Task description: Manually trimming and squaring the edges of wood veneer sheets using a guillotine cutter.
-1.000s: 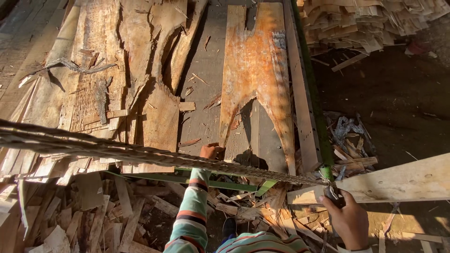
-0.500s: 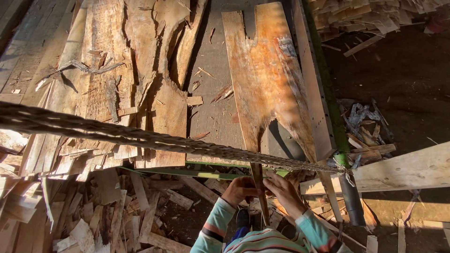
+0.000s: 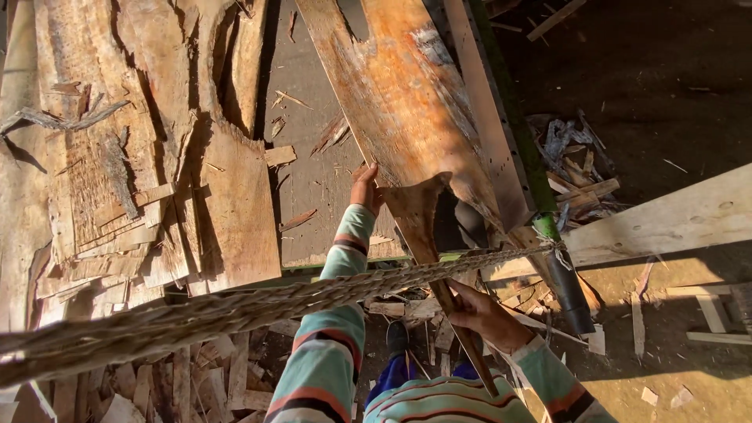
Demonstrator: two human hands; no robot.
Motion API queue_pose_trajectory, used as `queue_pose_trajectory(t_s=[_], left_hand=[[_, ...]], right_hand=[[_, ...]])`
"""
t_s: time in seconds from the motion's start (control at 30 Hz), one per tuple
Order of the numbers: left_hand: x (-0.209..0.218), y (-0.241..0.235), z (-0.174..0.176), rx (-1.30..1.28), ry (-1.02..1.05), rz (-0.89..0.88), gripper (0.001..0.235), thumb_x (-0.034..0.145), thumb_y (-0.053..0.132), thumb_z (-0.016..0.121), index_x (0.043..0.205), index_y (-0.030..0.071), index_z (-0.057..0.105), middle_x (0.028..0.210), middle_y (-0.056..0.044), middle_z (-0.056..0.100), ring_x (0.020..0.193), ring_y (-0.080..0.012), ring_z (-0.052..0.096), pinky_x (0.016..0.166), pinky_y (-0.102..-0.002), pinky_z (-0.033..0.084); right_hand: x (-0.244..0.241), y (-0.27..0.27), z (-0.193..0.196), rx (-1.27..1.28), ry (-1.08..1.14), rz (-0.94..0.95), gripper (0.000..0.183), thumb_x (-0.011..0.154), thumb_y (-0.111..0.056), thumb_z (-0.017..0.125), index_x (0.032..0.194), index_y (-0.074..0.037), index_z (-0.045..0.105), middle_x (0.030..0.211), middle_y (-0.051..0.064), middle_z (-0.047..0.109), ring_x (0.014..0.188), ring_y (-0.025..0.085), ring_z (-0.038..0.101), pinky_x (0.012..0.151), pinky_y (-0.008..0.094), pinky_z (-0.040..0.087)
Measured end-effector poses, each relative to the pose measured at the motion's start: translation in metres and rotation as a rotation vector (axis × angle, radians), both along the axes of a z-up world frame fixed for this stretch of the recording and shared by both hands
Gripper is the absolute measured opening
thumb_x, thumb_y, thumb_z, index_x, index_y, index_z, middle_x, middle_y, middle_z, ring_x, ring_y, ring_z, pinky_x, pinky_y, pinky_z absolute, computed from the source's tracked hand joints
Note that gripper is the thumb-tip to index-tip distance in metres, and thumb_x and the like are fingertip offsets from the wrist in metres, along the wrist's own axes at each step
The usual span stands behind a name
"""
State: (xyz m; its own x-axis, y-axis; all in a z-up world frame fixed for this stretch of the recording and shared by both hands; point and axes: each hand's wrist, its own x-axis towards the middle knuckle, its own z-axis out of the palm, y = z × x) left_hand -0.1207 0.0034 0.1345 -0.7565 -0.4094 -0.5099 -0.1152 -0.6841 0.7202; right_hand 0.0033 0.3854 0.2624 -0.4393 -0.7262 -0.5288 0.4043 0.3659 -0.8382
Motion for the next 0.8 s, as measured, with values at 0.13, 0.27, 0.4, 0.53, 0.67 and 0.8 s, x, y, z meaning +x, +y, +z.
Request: queue_pose_trajectory(t_s=[0.13,0.27,0.4,0.53,0.67,0.8], left_hand=[[-0.060,-0.050,-0.101,-0.011,-0.035,0.061,0.040,0.099,0.020,0.088,0.110,-0.010,0.065,0.076,-0.010,0.059,0.059,-0.0275,0.055,0.049,-0.043,0.047],[-0.057,-0.054,-0.101,-0.089,0.043,0.102,0.025,0.093,0.018,0.076,0.102,-0.004,0.068,0.086,-0.011,0.075,0.069,-0.0225,0.069,0.059,-0.037,0.058],[0.004,-0.061,-0.043,-0.630,-0.102,0.249,0.025,0.096,0.015,0.083,0.092,-0.008,0.073,0.086,-0.012,0.075,0.069,-0.0190,0.064,0.060,-0.034,0.055],[0.063,-0.059,0.045,-1.232,0.006,0.288,0.018,0.096,0.018,0.071,0.102,0.001,0.076,0.093,-0.004,0.078,0.074,-0.0142,0.072,0.062,-0.031,0.061],[0.101,-0.086,0.061,-1.096,-0.143,0.466,0.026,0.100,0.023,0.071,0.107,-0.002,0.072,0.095,-0.011,0.075,0.073,-0.0212,0.071,0.061,-0.032,0.060],[0.137,-0.108,0.042,-0.175,0.160,0.920,0.053,0.090,0.025,0.080,0.125,-0.008,0.059,0.105,-0.024,0.072,0.084,-0.0386,0.072,0.072,-0.050,0.066]], right_hand=[[0.029,0.029,-0.022,0.058,-0.066,0.041,0.092,0.091,-0.018,0.072,0.169,-0.016,0.024,0.135,0.030,0.062,0.110,0.030,0.062,0.098,0.040,0.055],[0.056,0.043,-0.076,-0.130,0.213,0.043,0.083,0.096,-0.014,0.069,0.165,-0.015,0.022,0.166,0.015,0.037,0.135,0.027,0.050,0.111,0.044,0.045],[0.065,0.034,-0.052,-0.055,0.085,0.048,0.082,0.092,-0.019,0.062,0.162,-0.023,0.020,0.170,0.006,0.028,0.124,0.033,0.065,0.106,0.048,0.055],[0.054,0.031,-0.067,-0.168,0.406,0.070,0.074,0.103,-0.013,0.060,0.167,-0.016,0.022,0.170,0.015,0.024,0.150,0.041,0.033,0.119,0.054,0.038],[0.017,0.016,-0.050,0.235,0.710,-0.006,0.066,0.098,-0.019,0.061,0.160,-0.021,0.038,0.137,0.011,0.058,0.122,0.032,0.060,0.106,0.048,0.049],[-0.002,0.009,-0.035,0.429,1.359,-0.187,0.042,0.100,-0.023,0.067,0.135,-0.005,0.053,0.126,0.018,0.059,0.124,0.038,0.052,0.112,0.053,0.042]])
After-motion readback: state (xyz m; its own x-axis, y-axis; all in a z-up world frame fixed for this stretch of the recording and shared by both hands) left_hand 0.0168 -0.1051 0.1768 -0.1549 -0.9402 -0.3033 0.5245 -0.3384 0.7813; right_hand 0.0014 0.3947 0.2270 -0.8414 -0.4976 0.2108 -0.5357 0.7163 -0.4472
